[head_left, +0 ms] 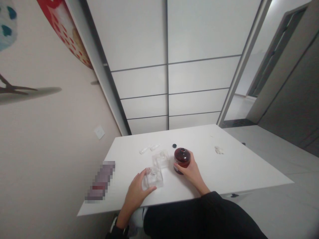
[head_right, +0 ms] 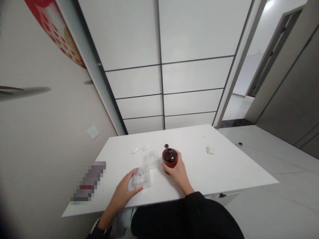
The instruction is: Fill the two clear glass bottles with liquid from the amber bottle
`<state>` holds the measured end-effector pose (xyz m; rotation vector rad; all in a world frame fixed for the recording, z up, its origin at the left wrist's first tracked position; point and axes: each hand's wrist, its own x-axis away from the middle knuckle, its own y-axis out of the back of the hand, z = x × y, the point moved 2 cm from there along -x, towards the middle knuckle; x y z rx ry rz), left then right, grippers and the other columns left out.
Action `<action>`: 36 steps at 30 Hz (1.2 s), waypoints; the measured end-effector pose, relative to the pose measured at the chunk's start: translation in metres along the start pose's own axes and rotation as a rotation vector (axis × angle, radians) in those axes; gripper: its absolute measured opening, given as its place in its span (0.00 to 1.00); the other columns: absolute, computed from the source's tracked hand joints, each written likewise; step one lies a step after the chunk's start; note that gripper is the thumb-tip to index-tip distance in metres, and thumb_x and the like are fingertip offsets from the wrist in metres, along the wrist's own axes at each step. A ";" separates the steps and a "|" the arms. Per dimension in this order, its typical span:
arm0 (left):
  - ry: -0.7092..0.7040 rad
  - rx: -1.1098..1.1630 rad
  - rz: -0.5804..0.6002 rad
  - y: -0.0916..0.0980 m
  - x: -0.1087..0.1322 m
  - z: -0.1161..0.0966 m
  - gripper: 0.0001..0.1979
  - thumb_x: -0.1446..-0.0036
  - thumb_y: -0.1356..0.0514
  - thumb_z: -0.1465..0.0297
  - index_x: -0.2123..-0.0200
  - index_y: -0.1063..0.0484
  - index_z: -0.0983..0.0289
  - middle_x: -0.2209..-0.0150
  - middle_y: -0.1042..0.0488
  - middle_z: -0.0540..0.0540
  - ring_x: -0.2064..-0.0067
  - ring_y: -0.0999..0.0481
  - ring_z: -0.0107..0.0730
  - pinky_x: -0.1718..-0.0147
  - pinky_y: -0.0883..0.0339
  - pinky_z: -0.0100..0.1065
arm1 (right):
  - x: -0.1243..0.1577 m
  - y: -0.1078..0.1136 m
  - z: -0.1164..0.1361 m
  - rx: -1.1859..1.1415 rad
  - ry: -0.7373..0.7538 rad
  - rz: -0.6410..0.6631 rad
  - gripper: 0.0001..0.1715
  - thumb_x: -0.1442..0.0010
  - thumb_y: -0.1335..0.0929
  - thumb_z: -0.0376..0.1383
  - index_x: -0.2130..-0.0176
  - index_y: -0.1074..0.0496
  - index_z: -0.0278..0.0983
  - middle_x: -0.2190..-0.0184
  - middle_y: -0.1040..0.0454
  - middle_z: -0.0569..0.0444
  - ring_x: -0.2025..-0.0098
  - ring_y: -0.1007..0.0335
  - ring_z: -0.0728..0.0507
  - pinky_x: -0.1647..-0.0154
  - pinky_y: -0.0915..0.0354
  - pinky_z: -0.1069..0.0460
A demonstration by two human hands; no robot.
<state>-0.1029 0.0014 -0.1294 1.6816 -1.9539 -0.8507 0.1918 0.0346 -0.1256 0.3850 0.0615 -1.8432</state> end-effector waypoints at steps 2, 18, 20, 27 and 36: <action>-0.003 0.002 -0.003 0.000 0.000 -0.001 0.37 0.45 0.31 0.62 0.32 0.31 0.60 0.32 0.26 0.62 0.30 0.29 0.54 0.27 0.43 0.55 | 0.000 0.000 0.000 0.002 0.001 0.000 0.47 0.53 0.20 0.49 0.41 0.35 0.39 0.44 0.21 0.40 0.44 0.20 0.33 0.37 0.29 0.37; -0.027 0.016 0.039 0.003 0.001 -0.006 0.39 0.43 0.33 0.63 0.29 0.34 0.58 0.27 0.34 0.58 0.27 0.32 0.50 0.24 0.50 0.53 | 0.000 -0.001 0.000 0.009 -0.004 -0.006 0.46 0.52 0.20 0.49 0.41 0.35 0.39 0.45 0.20 0.41 0.45 0.20 0.33 0.39 0.28 0.37; -0.029 0.020 0.039 0.003 0.001 -0.006 0.39 0.43 0.33 0.63 0.29 0.34 0.57 0.27 0.33 0.58 0.27 0.32 0.50 0.24 0.51 0.54 | 0.001 -0.001 0.001 0.009 -0.007 -0.012 0.46 0.52 0.20 0.50 0.41 0.35 0.39 0.45 0.20 0.40 0.45 0.20 0.33 0.38 0.28 0.37; -0.027 0.026 0.041 0.004 0.001 -0.006 0.39 0.43 0.33 0.62 0.28 0.35 0.60 0.28 0.32 0.61 0.28 0.32 0.52 0.25 0.48 0.55 | 0.002 -0.001 0.004 0.008 -0.010 -0.010 0.47 0.52 0.20 0.49 0.40 0.36 0.39 0.44 0.20 0.39 0.44 0.20 0.32 0.38 0.28 0.37; -0.034 0.023 0.027 0.002 -0.002 -0.002 0.39 0.44 0.32 0.62 0.29 0.33 0.58 0.29 0.30 0.61 0.29 0.30 0.53 0.26 0.45 0.55 | 0.002 -0.002 0.004 0.008 -0.004 -0.019 0.46 0.52 0.20 0.49 0.41 0.35 0.40 0.44 0.20 0.42 0.44 0.20 0.33 0.37 0.29 0.37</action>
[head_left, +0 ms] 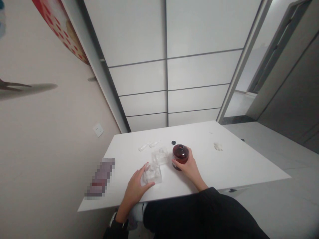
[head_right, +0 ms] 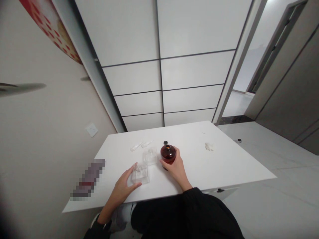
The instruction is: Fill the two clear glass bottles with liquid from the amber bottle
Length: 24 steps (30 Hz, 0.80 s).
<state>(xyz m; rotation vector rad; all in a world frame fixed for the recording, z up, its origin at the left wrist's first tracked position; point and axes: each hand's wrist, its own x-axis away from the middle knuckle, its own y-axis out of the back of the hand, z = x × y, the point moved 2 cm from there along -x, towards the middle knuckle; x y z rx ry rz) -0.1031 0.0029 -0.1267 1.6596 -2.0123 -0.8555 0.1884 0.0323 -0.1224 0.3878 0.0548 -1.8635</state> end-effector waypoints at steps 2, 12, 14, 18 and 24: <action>0.001 -0.003 0.003 0.000 0.000 0.000 0.39 0.44 0.32 0.62 0.29 0.34 0.58 0.29 0.30 0.60 0.29 0.30 0.53 0.26 0.46 0.55 | 0.001 -0.001 0.001 -0.001 -0.001 -0.009 0.46 0.52 0.21 0.49 0.40 0.36 0.40 0.44 0.21 0.42 0.43 0.21 0.33 0.37 0.30 0.37; 0.001 -0.037 0.008 -0.001 0.001 -0.001 0.39 0.41 0.34 0.61 0.28 0.36 0.62 0.27 0.32 0.61 0.27 0.33 0.51 0.24 0.49 0.53 | 0.001 0.000 0.004 0.001 -0.010 -0.013 0.47 0.53 0.21 0.51 0.41 0.36 0.40 0.44 0.21 0.42 0.44 0.22 0.33 0.35 0.32 0.37; 0.001 -0.044 0.013 -0.001 0.001 0.000 0.39 0.41 0.34 0.61 0.28 0.36 0.63 0.27 0.33 0.62 0.27 0.33 0.51 0.24 0.49 0.53 | 0.001 0.000 0.005 0.002 -0.011 -0.014 0.48 0.53 0.20 0.51 0.41 0.36 0.40 0.44 0.22 0.41 0.43 0.22 0.33 0.35 0.32 0.36; -0.002 -0.055 0.019 -0.001 0.001 0.000 0.40 0.41 0.35 0.60 0.28 0.37 0.64 0.27 0.34 0.63 0.27 0.33 0.51 0.24 0.49 0.53 | 0.002 -0.001 0.006 0.001 -0.013 -0.011 0.47 0.53 0.21 0.50 0.40 0.37 0.39 0.44 0.22 0.40 0.43 0.22 0.33 0.35 0.32 0.36; 0.001 -0.060 0.015 -0.002 0.000 0.003 0.40 0.41 0.34 0.60 0.28 0.36 0.66 0.27 0.34 0.64 0.27 0.33 0.53 0.25 0.48 0.53 | 0.002 -0.001 0.005 0.004 -0.015 -0.020 0.47 0.53 0.21 0.49 0.41 0.36 0.39 0.44 0.21 0.41 0.44 0.21 0.33 0.36 0.31 0.37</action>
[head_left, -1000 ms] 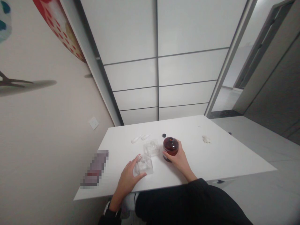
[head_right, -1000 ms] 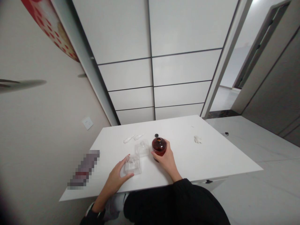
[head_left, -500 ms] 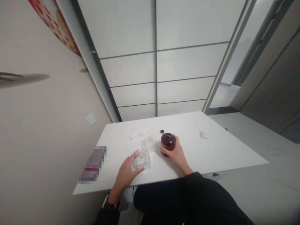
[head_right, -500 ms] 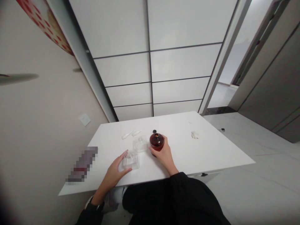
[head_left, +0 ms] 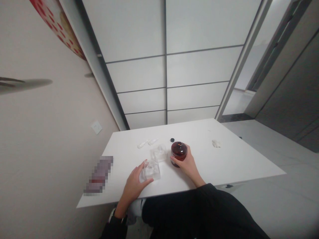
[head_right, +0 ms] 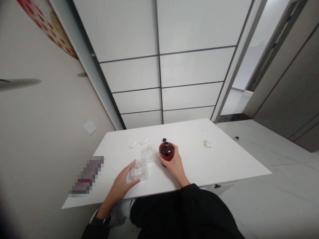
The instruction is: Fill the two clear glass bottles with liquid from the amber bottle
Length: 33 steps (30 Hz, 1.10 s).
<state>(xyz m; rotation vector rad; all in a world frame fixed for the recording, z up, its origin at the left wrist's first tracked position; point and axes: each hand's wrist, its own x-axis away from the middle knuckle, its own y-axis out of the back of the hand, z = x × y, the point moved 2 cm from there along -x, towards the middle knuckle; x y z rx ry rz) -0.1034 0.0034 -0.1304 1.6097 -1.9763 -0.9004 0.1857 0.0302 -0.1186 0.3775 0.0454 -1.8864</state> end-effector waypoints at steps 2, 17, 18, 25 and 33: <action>-0.002 0.002 -0.002 0.000 0.000 0.001 0.39 0.41 0.34 0.60 0.28 0.36 0.65 0.27 0.33 0.64 0.27 0.33 0.53 0.25 0.47 0.53 | 0.000 0.000 -0.001 -0.001 0.005 -0.009 0.47 0.54 0.21 0.50 0.41 0.35 0.39 0.44 0.21 0.41 0.44 0.22 0.33 0.36 0.31 0.37; -0.012 0.006 -0.018 0.002 0.001 -0.004 0.37 0.42 0.32 0.63 0.30 0.34 0.60 0.29 0.31 0.62 0.28 0.30 0.53 0.26 0.43 0.55 | 0.000 0.000 -0.004 -0.022 0.001 -0.014 0.49 0.55 0.20 0.50 0.41 0.37 0.40 0.44 0.22 0.41 0.44 0.22 0.34 0.36 0.31 0.36; -0.012 0.005 -0.016 0.002 0.001 -0.004 0.37 0.41 0.32 0.63 0.30 0.34 0.61 0.29 0.31 0.62 0.28 0.30 0.53 0.26 0.44 0.56 | 0.001 0.000 -0.006 -0.023 -0.003 -0.023 0.50 0.55 0.20 0.51 0.41 0.38 0.39 0.44 0.23 0.40 0.43 0.22 0.33 0.36 0.31 0.36; -0.007 -0.004 0.000 0.002 0.001 -0.005 0.39 0.41 0.32 0.62 0.28 0.36 0.63 0.29 0.31 0.64 0.28 0.31 0.53 0.26 0.45 0.56 | 0.007 0.000 -0.009 -0.005 -0.020 -0.034 0.51 0.57 0.19 0.52 0.44 0.41 0.40 0.44 0.24 0.37 0.44 0.22 0.32 0.38 0.30 0.36; -0.014 -0.007 0.010 -0.003 0.003 -0.003 0.39 0.41 0.32 0.64 0.28 0.37 0.62 0.28 0.32 0.63 0.27 0.32 0.52 0.25 0.47 0.57 | 0.017 0.007 0.007 0.073 -0.008 -0.016 0.46 0.53 0.20 0.50 0.43 0.37 0.39 0.48 0.20 0.42 0.48 0.20 0.33 0.41 0.27 0.37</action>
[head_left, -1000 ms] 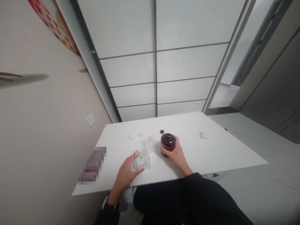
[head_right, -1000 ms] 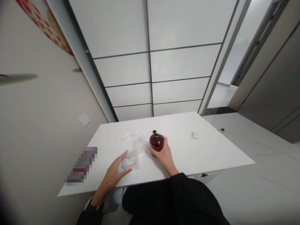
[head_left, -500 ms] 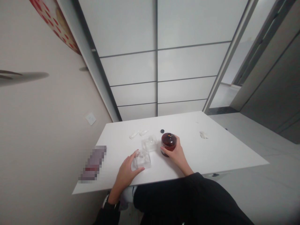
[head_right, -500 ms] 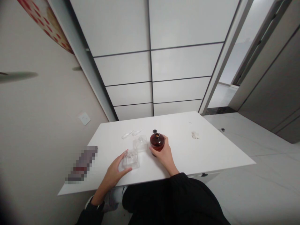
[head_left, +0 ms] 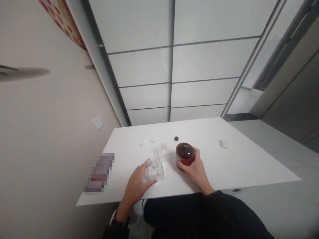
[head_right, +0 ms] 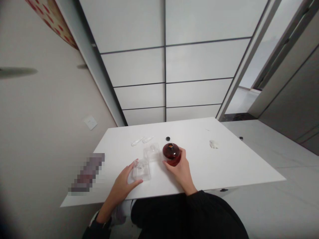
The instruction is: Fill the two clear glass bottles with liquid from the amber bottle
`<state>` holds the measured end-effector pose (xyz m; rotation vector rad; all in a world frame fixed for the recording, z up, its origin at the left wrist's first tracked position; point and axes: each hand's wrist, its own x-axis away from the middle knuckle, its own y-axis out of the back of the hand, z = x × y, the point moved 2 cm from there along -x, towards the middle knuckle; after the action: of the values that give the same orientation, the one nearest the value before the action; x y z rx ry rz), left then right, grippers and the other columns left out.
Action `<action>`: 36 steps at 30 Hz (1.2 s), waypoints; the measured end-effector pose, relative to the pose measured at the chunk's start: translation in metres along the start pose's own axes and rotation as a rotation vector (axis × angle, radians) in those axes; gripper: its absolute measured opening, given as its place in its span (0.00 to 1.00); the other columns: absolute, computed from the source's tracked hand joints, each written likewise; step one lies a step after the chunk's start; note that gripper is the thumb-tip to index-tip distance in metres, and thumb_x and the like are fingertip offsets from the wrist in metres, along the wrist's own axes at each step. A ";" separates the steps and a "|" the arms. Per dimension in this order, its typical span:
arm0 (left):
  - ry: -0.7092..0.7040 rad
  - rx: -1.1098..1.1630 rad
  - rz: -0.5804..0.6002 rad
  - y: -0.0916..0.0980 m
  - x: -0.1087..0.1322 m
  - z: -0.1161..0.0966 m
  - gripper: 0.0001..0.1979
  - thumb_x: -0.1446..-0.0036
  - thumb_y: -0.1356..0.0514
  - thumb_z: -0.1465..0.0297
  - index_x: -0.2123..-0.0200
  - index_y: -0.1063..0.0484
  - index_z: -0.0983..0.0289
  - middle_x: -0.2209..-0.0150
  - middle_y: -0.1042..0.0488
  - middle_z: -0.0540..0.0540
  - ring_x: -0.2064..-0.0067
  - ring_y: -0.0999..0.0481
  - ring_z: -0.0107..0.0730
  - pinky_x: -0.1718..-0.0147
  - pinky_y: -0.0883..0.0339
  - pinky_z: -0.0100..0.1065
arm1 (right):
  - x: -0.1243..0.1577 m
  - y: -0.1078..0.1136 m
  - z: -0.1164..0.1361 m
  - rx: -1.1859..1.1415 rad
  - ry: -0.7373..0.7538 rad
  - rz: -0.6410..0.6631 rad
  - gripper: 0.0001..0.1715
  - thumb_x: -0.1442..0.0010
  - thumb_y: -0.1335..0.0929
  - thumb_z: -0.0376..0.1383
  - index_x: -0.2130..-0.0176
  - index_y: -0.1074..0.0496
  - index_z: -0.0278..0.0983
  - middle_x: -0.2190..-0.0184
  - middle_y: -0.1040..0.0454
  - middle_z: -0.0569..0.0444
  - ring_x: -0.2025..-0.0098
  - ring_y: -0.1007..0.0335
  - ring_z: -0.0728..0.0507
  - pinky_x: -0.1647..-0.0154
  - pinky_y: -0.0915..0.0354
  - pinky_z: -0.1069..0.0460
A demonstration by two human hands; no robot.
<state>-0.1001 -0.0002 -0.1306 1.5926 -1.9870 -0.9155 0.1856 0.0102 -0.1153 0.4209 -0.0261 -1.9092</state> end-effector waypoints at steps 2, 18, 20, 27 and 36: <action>-0.013 -0.016 0.005 -0.001 0.001 -0.001 0.39 0.40 0.32 0.64 0.27 0.38 0.60 0.27 0.33 0.62 0.27 0.32 0.51 0.25 0.47 0.58 | 0.007 0.005 0.006 0.018 0.018 0.015 0.45 0.50 0.21 0.51 0.41 0.35 0.40 0.46 0.21 0.43 0.46 0.20 0.34 0.40 0.27 0.38; -0.124 -0.142 0.111 -0.003 0.004 -0.009 0.44 0.48 0.23 0.53 0.32 0.33 0.59 0.35 0.24 0.64 0.32 0.25 0.57 0.26 0.47 0.68 | 0.030 0.031 0.048 0.519 0.406 0.444 0.37 0.39 0.27 0.36 0.34 0.36 0.46 0.42 0.18 0.48 0.46 0.16 0.39 0.49 0.19 0.50; -0.145 -0.137 0.122 -0.004 0.004 -0.006 0.45 0.48 0.23 0.52 0.31 0.35 0.59 0.34 0.25 0.64 0.32 0.26 0.57 0.26 0.47 0.68 | 0.027 0.033 0.050 0.574 0.436 0.473 0.38 0.39 0.28 0.35 0.33 0.37 0.46 0.42 0.19 0.48 0.48 0.15 0.39 0.52 0.18 0.51; -0.187 -0.137 0.117 -0.006 0.007 -0.005 0.50 0.51 0.21 0.53 0.30 0.39 0.55 0.32 0.26 0.63 0.31 0.26 0.56 0.27 0.43 0.67 | 0.014 0.038 0.061 0.703 0.572 0.513 0.44 0.39 0.32 0.32 0.27 0.39 0.47 0.43 0.18 0.46 0.54 0.13 0.38 0.59 0.17 0.52; -0.224 -0.124 0.115 -0.004 0.006 -0.007 0.51 0.52 0.20 0.54 0.29 0.39 0.54 0.32 0.26 0.61 0.32 0.26 0.56 0.28 0.42 0.68 | 0.009 0.037 0.064 0.822 0.699 0.550 0.51 0.40 0.33 0.33 0.22 0.48 0.45 0.45 0.17 0.46 0.57 0.13 0.38 0.70 0.20 0.53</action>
<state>-0.0937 -0.0086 -0.1290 1.3436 -2.0999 -1.1909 0.1966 -0.0233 -0.0497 1.4483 -0.4267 -1.0605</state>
